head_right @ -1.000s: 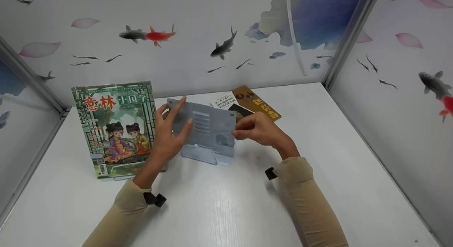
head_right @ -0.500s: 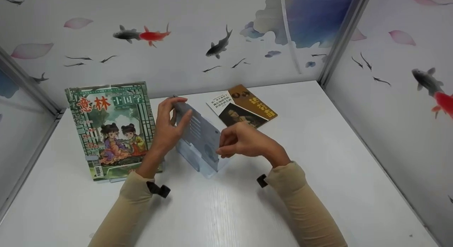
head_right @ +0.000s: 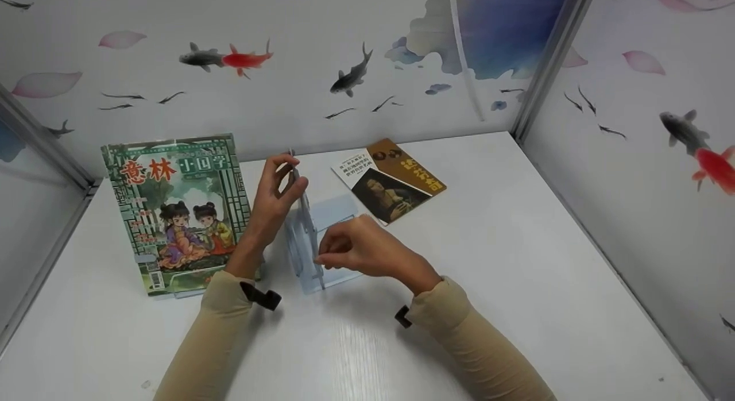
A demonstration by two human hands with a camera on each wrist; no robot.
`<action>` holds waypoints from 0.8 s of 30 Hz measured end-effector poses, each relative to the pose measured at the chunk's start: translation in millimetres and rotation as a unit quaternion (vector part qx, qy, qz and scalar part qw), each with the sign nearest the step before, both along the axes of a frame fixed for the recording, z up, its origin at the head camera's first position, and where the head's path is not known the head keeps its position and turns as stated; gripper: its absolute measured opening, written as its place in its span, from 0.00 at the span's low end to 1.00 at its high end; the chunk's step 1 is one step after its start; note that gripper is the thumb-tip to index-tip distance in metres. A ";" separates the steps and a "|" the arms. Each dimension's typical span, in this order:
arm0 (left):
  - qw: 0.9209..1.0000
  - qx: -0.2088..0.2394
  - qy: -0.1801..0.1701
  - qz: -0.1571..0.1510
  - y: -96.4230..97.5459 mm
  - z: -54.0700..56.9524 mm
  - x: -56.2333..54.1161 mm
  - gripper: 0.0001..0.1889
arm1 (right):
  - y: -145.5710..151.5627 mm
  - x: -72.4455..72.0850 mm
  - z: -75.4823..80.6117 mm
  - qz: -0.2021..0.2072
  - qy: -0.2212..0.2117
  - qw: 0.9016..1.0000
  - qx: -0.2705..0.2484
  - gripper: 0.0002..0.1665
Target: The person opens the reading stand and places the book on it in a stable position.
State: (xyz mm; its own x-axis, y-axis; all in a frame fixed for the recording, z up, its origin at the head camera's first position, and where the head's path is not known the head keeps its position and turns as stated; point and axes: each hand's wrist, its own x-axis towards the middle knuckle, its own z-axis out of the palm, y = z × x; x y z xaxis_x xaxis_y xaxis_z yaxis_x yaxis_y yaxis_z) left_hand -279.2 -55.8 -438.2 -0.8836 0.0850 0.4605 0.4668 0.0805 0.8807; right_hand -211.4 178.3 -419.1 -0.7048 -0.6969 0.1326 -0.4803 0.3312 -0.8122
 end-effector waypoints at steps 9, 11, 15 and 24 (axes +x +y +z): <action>1.000 0.015 0.004 -0.021 -6.3 -3.7 -1.4 0.26 | -5.3 -4.6 -7.3 0.007 0.007 0.999 0.035 0.08; 1.000 0.022 0.001 -0.023 -6.6 -4.5 -1.6 0.25 | -1.8 -11.0 -12.3 -0.007 0.009 0.997 0.072 0.11; 0.999 0.032 0.003 -0.033 -7.5 -5.9 -1.5 0.24 | 3.4 -21.7 -26.0 -0.065 0.032 0.983 0.171 0.17; 0.997 0.057 0.012 -0.050 -11.6 -6.4 -1.3 0.25 | 4.8 -33.4 -46.0 -0.101 0.038 0.968 0.227 0.16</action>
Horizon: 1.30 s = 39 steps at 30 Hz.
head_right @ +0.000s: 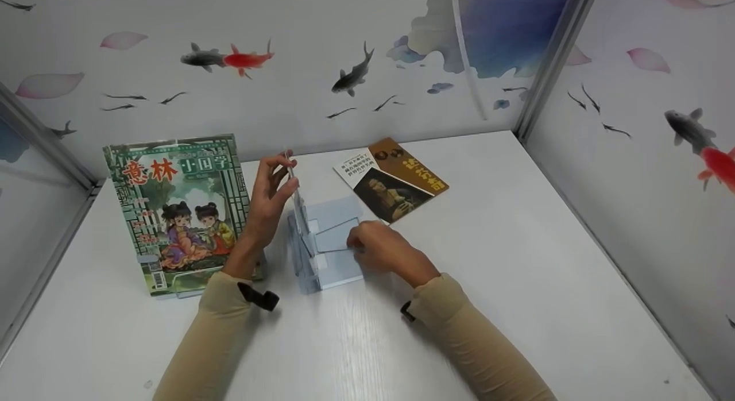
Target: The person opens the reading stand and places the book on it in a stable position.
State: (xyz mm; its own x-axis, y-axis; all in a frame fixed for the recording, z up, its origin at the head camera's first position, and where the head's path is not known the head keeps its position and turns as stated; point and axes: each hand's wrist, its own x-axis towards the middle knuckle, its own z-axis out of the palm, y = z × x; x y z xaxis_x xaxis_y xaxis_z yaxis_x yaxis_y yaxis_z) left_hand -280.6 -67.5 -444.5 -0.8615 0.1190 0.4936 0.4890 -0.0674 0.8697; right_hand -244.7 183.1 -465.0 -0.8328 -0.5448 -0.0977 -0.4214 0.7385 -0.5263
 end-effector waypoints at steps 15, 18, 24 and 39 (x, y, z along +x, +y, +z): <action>0.999 0.007 -0.003 -0.040 -0.5 -0.8 -0.3 0.22 | 1.2 -0.8 -4.4 0.048 0.083 0.994 0.060 0.09; 0.999 0.002 -0.004 -0.040 -0.1 -0.3 0.0 0.23 | 2.9 -0.9 -2.3 0.039 0.061 0.996 0.058 0.09; 0.999 -0.010 -0.009 -0.032 1.2 0.0 1.1 0.23 | 4.9 -0.3 1.0 0.028 0.036 0.997 0.060 0.08; 0.990 -0.139 0.012 0.031 29.7 0.1 -6.1 0.30 | 9.3 -1.2 2.0 0.036 0.047 0.998 0.036 0.08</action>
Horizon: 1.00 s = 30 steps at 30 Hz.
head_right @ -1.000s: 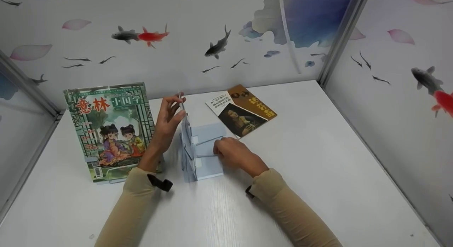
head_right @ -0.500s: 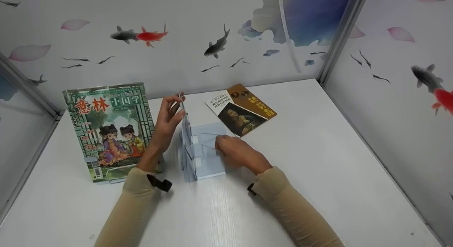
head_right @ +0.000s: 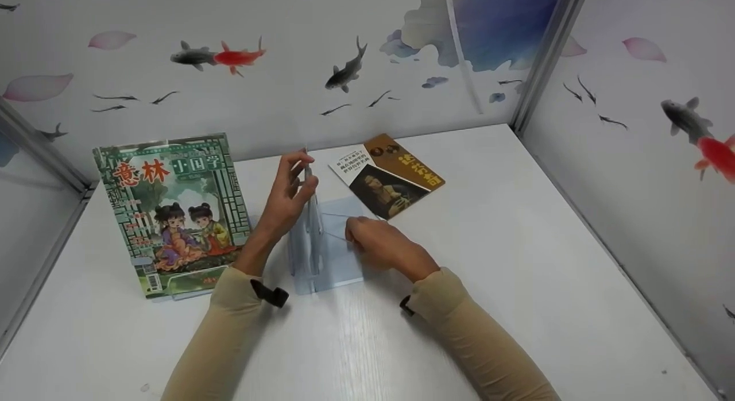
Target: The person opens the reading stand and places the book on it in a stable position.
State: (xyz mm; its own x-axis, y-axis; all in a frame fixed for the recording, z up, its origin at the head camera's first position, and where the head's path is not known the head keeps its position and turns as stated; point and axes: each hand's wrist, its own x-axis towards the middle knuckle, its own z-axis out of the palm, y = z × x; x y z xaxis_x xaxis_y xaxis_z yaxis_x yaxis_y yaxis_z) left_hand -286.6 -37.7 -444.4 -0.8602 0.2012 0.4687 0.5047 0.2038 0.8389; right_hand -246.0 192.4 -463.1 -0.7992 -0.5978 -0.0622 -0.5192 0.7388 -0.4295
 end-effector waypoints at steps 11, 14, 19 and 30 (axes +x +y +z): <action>0.998 -0.066 -0.020 -0.014 23.8 -4.7 -3.2 0.33 | 7.5 4.9 1.8 0.025 0.014 0.999 -0.042 0.22; 0.996 -0.080 -0.025 -0.016 27.4 -4.9 -3.3 0.28 | 9.8 6.2 4.0 0.012 -0.014 0.999 -0.049 0.25; 0.995 -0.093 -0.038 -0.016 28.2 -4.8 -3.3 0.28 | 11.7 5.6 6.3 -0.016 -0.071 0.996 -0.059 0.31; 0.996 -0.078 -0.034 -0.021 16.5 -11.2 -8.5 0.34 | 11.2 2.9 6.3 0.007 -0.046 0.993 -0.104 0.34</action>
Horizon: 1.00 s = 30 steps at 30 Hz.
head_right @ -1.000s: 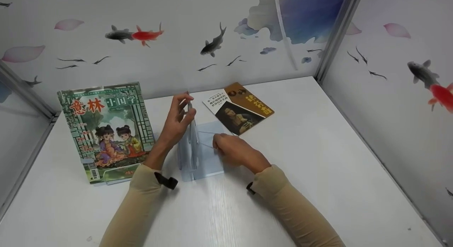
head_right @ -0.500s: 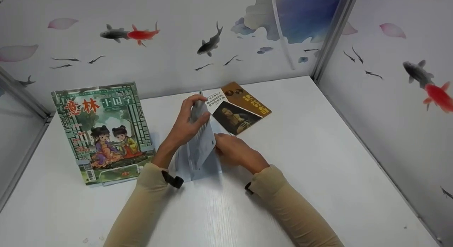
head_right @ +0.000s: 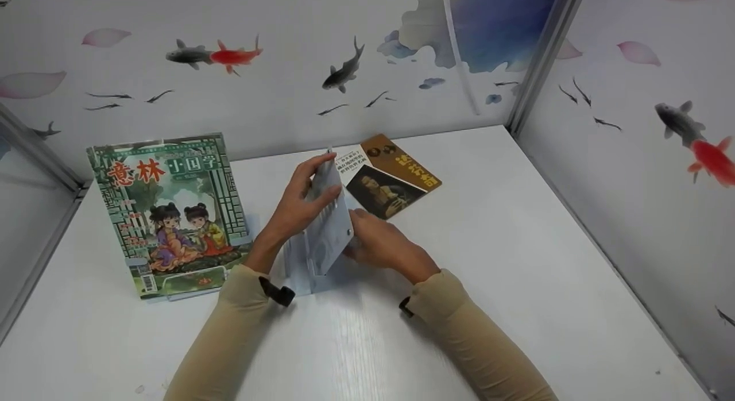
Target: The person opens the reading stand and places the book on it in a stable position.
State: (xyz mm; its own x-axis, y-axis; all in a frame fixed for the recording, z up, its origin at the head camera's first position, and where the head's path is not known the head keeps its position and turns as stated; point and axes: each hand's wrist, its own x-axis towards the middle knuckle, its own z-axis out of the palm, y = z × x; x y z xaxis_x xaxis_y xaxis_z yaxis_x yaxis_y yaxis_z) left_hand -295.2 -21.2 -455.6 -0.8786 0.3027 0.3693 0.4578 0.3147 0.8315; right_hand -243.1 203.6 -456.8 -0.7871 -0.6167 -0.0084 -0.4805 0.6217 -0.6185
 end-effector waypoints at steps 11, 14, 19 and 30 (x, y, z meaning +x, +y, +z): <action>0.996 -0.014 -0.077 0.048 -20.6 -9.6 -5.5 0.40 | 5.9 18.8 35.2 0.104 -0.128 0.986 -0.029 0.43; 0.993 -0.021 -0.099 0.056 -23.8 -10.3 -4.7 0.42 | 4.8 21.4 39.3 0.101 -0.143 0.984 -0.037 0.48; 0.992 -0.023 -0.106 0.065 -28.0 -11.4 -2.9 0.41 | 2.5 20.8 39.9 0.083 -0.143 0.984 -0.066 0.51; 0.995 -0.036 -0.062 0.071 -40.0 -16.3 0.3 0.32 | 2.0 21.2 41.0 0.068 -0.123 0.988 -0.066 0.54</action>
State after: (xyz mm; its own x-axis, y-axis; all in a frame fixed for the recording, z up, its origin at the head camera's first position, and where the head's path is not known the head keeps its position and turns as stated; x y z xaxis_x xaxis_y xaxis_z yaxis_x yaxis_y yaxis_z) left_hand -294.9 -61.2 -471.9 -0.9518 0.1946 0.2372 0.3001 0.4299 0.8515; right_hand -221.9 205.6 -415.8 -0.6807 -0.7255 -0.1015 -0.3793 0.4675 -0.7984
